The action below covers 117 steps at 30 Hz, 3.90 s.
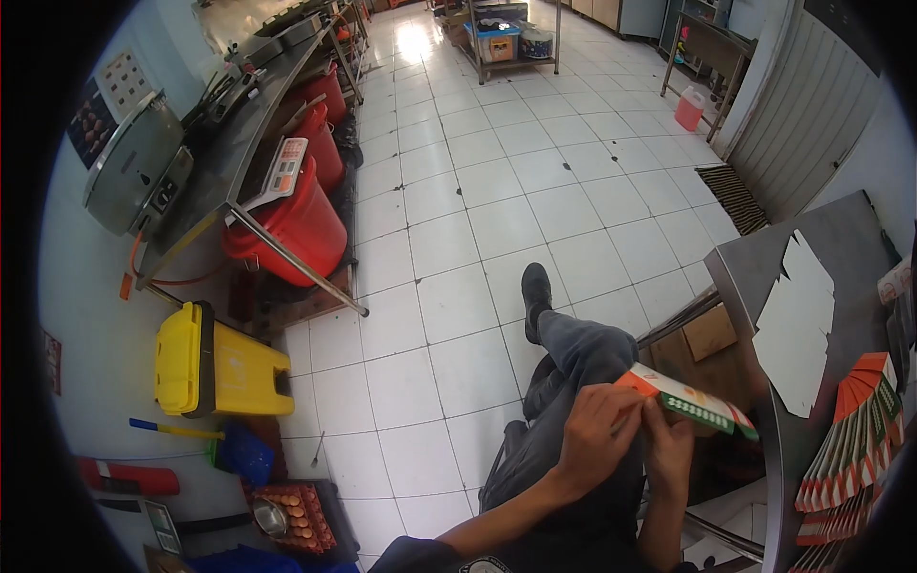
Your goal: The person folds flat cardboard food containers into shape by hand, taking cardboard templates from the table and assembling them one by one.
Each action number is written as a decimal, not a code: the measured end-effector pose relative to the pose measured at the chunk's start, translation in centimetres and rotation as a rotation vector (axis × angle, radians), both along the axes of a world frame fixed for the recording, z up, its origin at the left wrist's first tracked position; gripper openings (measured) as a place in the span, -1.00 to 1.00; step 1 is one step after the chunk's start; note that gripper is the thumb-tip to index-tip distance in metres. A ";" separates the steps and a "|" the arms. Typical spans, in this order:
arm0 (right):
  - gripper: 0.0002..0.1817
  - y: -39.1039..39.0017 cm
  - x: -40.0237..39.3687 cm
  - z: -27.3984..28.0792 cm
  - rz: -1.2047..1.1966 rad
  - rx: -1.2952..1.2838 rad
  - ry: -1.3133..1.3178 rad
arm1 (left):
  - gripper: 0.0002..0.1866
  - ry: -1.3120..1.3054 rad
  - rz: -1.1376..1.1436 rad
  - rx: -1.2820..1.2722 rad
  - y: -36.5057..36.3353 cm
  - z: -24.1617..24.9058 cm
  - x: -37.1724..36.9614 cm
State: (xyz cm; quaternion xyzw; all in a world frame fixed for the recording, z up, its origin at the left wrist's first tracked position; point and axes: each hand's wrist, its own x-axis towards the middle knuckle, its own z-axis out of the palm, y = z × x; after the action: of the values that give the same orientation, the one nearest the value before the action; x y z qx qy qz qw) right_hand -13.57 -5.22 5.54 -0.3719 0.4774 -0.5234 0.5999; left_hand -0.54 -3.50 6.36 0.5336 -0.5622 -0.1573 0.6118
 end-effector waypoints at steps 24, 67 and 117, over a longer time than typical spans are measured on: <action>-0.70 2.0 0.6 -2.5 -0.038 -0.182 0.479 | -0.82 0.319 -0.207 0.189 0.3 -1.5 1.6; -0.88 -2.8 -0.7 -2.9 0.194 -0.160 1.053 | -0.73 -0.148 -0.026 0.604 -0.8 -5.9 4.0; -0.67 -3.4 0.7 -5.9 -0.030 -0.367 0.539 | -0.69 0.788 -0.281 0.601 -4.1 -7.1 3.2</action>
State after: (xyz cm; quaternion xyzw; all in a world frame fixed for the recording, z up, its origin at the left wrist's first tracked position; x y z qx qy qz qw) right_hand -12.88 -8.61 -0.32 -0.5918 0.5221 -0.4923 0.3672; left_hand 2.65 -7.64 -0.74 0.5055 -0.2852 -0.5817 0.5699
